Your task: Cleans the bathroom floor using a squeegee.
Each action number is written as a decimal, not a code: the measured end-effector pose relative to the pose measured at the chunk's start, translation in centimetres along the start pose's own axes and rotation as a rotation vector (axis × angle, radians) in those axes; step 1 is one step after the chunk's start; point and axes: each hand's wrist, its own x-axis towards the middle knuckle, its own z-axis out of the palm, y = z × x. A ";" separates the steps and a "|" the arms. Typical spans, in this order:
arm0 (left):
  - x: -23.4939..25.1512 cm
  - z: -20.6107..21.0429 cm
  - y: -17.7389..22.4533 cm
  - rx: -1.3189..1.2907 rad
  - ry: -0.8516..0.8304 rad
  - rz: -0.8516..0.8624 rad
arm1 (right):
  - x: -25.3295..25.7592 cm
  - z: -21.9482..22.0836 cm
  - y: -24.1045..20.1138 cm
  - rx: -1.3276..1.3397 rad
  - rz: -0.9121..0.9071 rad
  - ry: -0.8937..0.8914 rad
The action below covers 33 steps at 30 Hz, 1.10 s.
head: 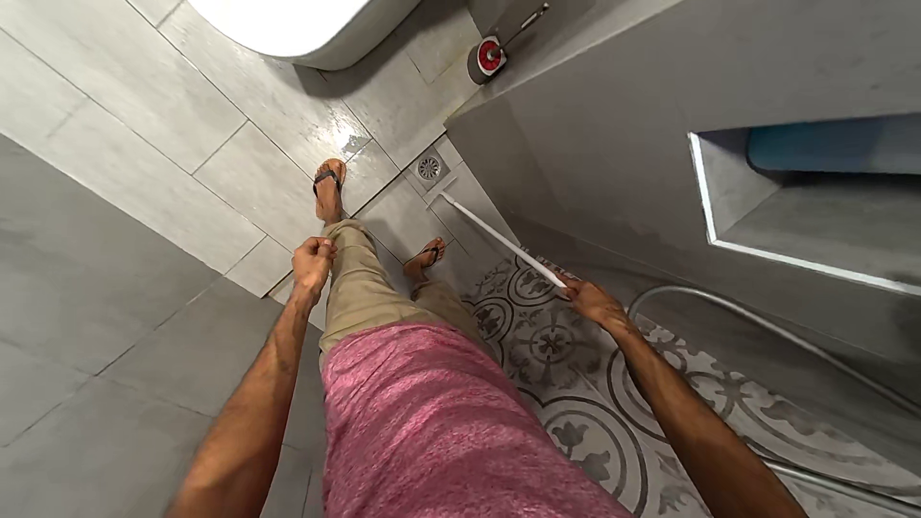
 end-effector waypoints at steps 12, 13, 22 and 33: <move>7.8 -12.7 0.0 0.184 -0.098 -0.215 | -0.3 -12.2 -17.0 -0.109 0.161 0.069; 8.3 -13.7 1.1 0.159 -0.100 -0.189 | -0.1 -13.9 -19.1 -0.125 0.157 0.082; 10.2 -16.7 5.9 0.000 -0.065 -0.132 | 0.1 -22.4 -30.9 -0.285 0.158 0.169; 9.2 -13.1 1.3 0.189 -0.076 -0.248 | -1.0 -15.5 -20.4 -0.106 0.036 0.165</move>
